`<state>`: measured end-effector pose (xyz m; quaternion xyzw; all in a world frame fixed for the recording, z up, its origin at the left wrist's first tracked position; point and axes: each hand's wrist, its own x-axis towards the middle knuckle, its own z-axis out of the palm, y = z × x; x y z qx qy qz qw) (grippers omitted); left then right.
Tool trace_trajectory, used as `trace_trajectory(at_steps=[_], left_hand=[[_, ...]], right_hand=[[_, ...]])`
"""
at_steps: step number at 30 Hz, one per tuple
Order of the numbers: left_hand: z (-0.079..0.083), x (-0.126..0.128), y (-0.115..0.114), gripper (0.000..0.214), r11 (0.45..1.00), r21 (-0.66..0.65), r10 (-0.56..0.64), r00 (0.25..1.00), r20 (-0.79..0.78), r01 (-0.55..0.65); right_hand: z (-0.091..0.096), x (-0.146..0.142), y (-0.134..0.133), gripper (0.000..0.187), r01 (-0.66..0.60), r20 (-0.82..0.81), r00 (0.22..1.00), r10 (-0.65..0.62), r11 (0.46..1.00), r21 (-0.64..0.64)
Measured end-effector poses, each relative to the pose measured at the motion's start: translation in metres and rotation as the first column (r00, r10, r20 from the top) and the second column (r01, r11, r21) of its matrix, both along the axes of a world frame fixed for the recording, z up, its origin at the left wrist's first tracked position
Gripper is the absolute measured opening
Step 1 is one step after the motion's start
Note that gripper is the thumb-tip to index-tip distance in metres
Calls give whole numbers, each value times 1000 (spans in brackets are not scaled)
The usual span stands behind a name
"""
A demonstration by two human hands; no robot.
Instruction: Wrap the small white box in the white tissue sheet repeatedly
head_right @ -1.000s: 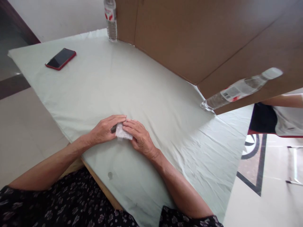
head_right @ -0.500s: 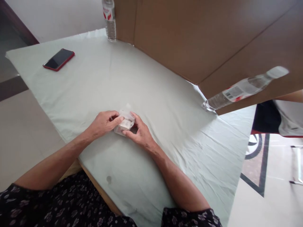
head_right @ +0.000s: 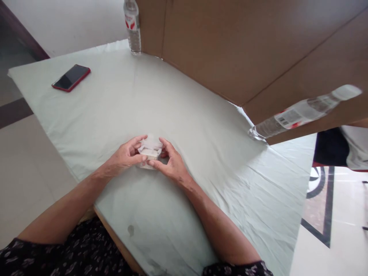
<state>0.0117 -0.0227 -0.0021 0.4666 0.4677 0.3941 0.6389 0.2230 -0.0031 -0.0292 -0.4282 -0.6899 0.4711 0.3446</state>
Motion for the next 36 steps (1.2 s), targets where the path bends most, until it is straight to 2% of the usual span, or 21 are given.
trace_trajectory(at_steps=[3,8,11,15,20,24,29,36], left_hand=[[-1,1,0,94,1000,-6,-2,1000,27,2],[-2,1,0,99,1000,-24,-17,997,73,19],[-2,0,0,92,999,-9,-44,994,99,45],[-2,-5,0,73,994,25,-111,987,116,109],[-5,-9,1,72,991,34,-136,984,119,133],[-6,-8,-1,66,997,40,-69,997,24,69],[-5,-8,-1,54,989,147,19,989,-147,3],[2,-10,1,47,988,151,64,975,-211,-32]], right_hand=[[2,0,4,76,-13,-110,994,6,998,-62],[9,-14,25,63,22,-238,968,-79,973,-229],[14,-28,36,60,45,-279,953,-117,967,-250],[21,-37,39,48,81,-320,937,-141,978,-193],[26,-33,31,35,109,-275,952,-133,989,-102],[32,-31,26,29,130,-243,959,-144,989,-70],[40,-31,19,10,186,-144,974,-173,979,84],[38,-29,7,7,98,16,994,-108,948,302]])
